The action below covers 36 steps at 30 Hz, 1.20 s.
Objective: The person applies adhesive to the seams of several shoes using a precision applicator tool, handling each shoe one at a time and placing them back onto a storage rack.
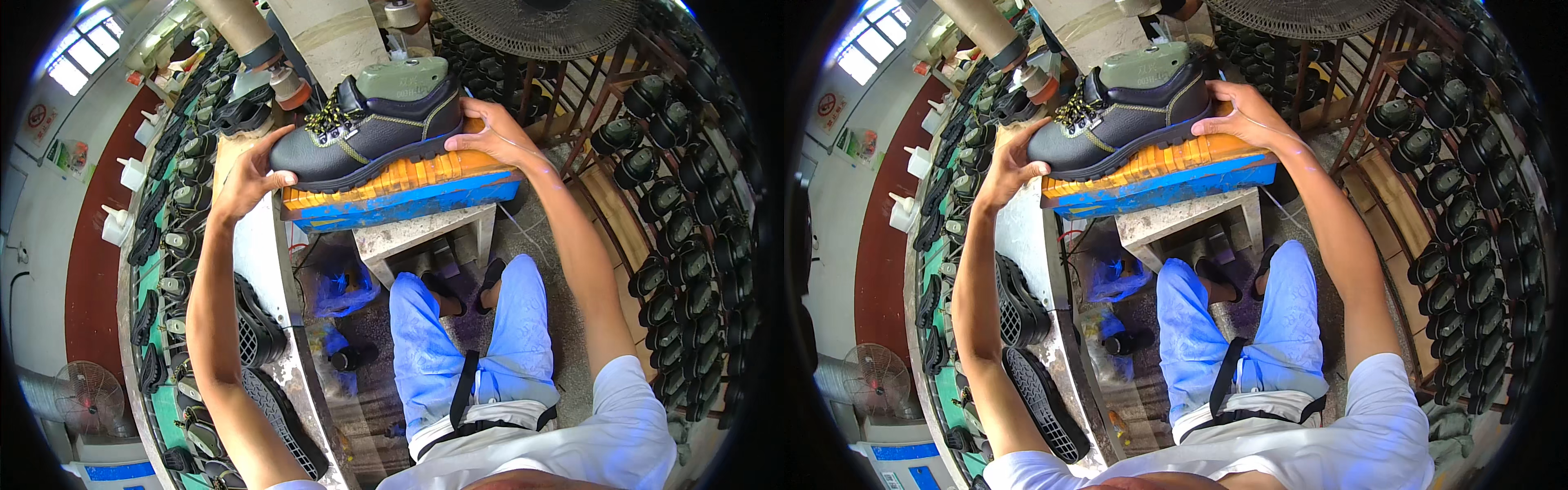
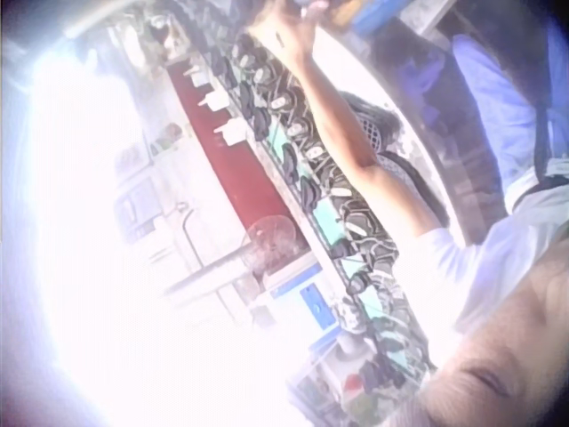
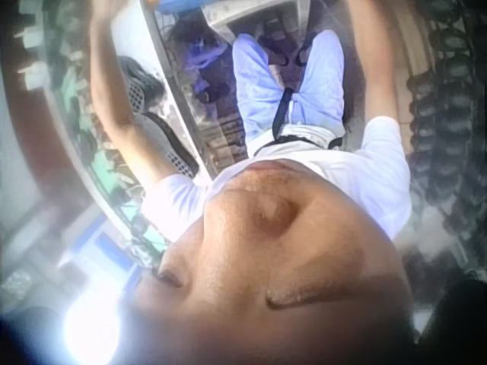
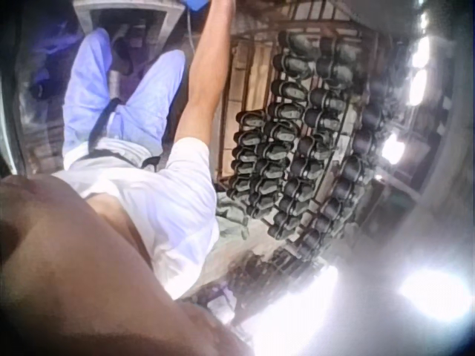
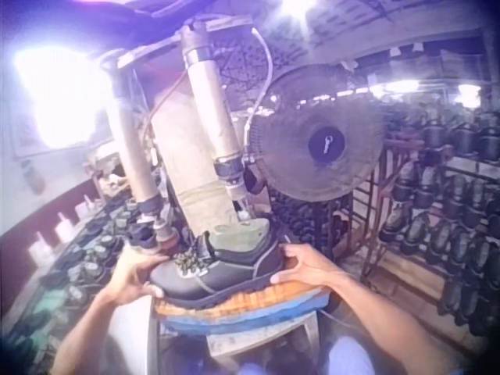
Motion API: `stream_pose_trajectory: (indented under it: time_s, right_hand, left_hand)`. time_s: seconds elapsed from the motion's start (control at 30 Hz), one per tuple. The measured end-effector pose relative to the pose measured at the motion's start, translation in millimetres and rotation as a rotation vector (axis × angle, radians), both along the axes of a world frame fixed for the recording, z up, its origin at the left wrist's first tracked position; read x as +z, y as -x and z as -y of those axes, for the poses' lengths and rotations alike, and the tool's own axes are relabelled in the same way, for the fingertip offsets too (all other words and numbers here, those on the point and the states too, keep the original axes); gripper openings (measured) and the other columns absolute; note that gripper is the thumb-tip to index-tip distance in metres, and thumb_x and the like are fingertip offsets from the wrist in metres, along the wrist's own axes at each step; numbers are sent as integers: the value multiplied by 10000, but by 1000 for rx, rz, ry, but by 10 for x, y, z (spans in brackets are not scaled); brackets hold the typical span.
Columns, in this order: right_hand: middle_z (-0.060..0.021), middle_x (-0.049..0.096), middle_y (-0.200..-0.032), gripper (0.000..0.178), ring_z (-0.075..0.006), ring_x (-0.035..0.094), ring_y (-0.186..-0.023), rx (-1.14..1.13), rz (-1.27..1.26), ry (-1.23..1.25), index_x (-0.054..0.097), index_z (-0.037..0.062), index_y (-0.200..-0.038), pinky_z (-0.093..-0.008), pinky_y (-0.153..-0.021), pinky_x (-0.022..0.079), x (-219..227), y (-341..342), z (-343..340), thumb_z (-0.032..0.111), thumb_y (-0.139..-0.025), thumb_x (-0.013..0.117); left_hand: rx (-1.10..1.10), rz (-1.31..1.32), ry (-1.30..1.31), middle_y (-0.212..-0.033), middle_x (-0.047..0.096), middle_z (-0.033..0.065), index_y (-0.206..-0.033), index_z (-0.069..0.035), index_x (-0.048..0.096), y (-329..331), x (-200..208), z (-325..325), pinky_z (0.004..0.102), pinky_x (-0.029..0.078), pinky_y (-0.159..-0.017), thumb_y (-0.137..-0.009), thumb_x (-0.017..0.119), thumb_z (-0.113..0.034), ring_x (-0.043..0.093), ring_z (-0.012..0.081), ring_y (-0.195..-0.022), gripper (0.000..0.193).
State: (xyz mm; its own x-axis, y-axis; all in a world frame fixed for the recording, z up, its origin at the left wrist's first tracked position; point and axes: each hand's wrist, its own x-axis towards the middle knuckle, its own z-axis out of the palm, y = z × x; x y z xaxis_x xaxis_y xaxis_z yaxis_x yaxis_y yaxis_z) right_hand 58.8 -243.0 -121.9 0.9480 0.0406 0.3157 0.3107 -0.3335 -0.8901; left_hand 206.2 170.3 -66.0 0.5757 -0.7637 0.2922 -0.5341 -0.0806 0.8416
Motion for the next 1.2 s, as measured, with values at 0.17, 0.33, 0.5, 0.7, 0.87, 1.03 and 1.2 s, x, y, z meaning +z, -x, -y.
stream_pose_trajectory:
  time_s: [0.17, 0.33, 0.5, 0.7, 0.87, 1.03, 1.2]
  right_hand:
    - [-115, 695, -1367, 697, -186, 610, -1264, -7, -30, 21, 617, -30, -1391, -358, -1167, 415, -11, -36, -1, 201, -804, 914]
    - [-112, 695, -1367, 709, -189, 605, -1279, -21, 20, 53, 615, -29, -1396, -361, -1163, 420, -8, -33, -20, 216, -804, 918]
    - [-117, 692, -1376, 716, -184, 586, -1303, -6, 31, 51, 608, -34, -1410, -356, -1170, 409, -45, -50, 79, 220, -814, 916]
    - [-122, 680, -1393, 705, -193, 580, -1315, 17, 100, 5, 613, -52, -1401, -359, -1174, 403, -177, -21, -49, 217, -823, 916]
    - [-144, 669, -1403, 730, -205, 579, -1321, 40, 71, -82, 595, -53, -1424, -358, -1157, 422, -91, -33, -13, 227, -831, 915]
    - [-144, 602, -1498, 724, -227, 533, -1401, 81, 88, -215, 482, -28, -1544, -375, -1201, 393, -52, 12, -28, 348, -996, 768]
    - [-135, 623, -1469, 658, -209, 551, -1365, 93, 76, -115, 506, -1, -1531, -374, -1181, 413, -2, -27, -28, 374, -1033, 716]
  left_hand:
    - [72, 134, -204, -1200, 753, 121, -1555, -19, 504, -245, 68, -80, 362, 549, -1021, -744, 943, -275, 715, 193, -1081, 957]
    - [59, 411, -294, -1184, 773, 174, -1565, -92, 515, -311, 79, -74, 421, 559, -989, -754, 922, -387, 751, 313, -1078, 954]
    - [95, 576, -894, -1243, 724, 291, -1446, -4, 604, -36, 692, 409, 503, 541, -985, -953, 610, -715, 722, 404, -1146, 866]
    - [543, 711, -534, -1117, 712, 304, -1192, 26, 693, 167, 13, 641, 499, 518, -969, -1003, 559, -643, 674, 464, -1084, 708]
    - [315, 100, -119, -1470, 626, 167, -1548, -25, 522, 54, 31, 97, 374, 426, -1143, -964, 756, -380, 588, 260, -1352, 723]
    - [266, -7, -5, -1516, 557, 155, -1634, -49, 399, 351, -150, 88, 387, 396, -1207, -824, 883, -187, 544, 267, -1394, 954]
    - [238, -113, 64, -1488, 585, 156, -1622, -50, 423, 282, -204, 66, 397, 396, -1203, -773, 909, -252, 556, 269, -1383, 999]
